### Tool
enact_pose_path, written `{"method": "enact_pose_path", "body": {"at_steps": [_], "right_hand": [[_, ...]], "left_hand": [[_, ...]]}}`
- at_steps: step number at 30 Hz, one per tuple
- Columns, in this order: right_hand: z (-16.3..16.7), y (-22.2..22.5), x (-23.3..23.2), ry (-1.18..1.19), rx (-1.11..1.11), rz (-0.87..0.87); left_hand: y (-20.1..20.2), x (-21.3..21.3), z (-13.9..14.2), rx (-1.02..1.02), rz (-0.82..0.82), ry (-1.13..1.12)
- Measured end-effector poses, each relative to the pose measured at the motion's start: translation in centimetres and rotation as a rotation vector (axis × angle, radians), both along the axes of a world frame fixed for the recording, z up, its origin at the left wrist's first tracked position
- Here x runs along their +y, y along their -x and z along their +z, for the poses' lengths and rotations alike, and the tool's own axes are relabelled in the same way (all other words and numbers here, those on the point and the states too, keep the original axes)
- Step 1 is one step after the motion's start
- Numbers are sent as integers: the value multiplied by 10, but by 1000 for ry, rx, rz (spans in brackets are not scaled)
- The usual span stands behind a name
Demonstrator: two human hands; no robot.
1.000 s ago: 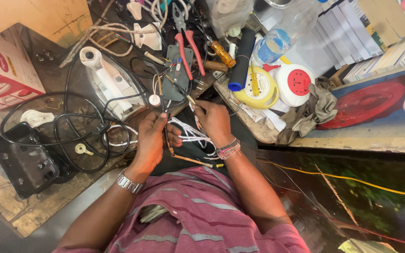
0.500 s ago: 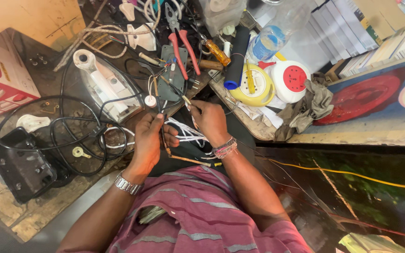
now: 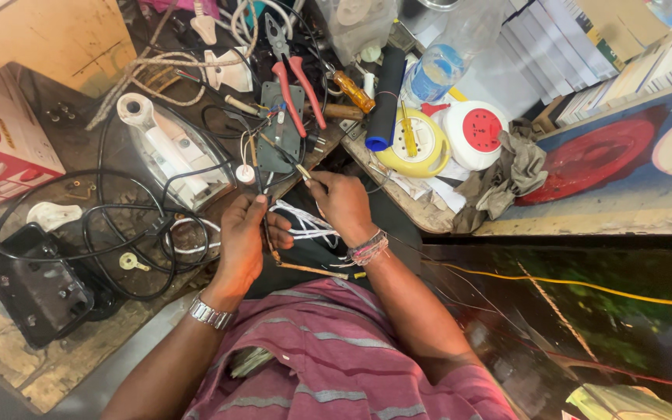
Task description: The person works at a cluttered bench, using pliers and a screwdriver to strip, twist, and connect wires to a small gray electronic component. They repeatedly adjust the wires and the component, occasionally picking up and setting down tools.
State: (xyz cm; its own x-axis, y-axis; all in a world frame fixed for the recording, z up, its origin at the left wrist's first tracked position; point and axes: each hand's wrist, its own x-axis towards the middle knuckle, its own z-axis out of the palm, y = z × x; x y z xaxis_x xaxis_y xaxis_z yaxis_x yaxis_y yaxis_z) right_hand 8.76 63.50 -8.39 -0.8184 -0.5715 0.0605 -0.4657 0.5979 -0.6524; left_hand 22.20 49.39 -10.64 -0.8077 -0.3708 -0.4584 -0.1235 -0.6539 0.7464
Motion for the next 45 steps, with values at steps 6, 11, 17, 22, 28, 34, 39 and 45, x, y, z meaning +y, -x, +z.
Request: {"method": "enact_pose_path", "body": {"at_steps": [6,11,17,22,28,34,39,45], "right_hand": [[-24,-7,4,481,-490,-90],[-22,-41,0,859,-921,-100],[6,-46,-4,1069,-952,-116],[23,-35,10,1125,-942,-203],[23,-34,1,1074,-961,-260],[15,-29,-8,934,-939,-290],[6,-23,-28,923,-997,-327],[9,-23,-33,910,-1061,-353]], "left_hand": [[3,9,-7,154,60,127],[21,31,-2,358,133,327],[36,14,30,168,109,450],[46,-70,33,69,127,1534],[74,-91,26,-204,-232,1550],[68,-84,41,-177,-224,1151],[52,-64,60,-68,-157,629],[46,-44,61,145,-12,363]]}}
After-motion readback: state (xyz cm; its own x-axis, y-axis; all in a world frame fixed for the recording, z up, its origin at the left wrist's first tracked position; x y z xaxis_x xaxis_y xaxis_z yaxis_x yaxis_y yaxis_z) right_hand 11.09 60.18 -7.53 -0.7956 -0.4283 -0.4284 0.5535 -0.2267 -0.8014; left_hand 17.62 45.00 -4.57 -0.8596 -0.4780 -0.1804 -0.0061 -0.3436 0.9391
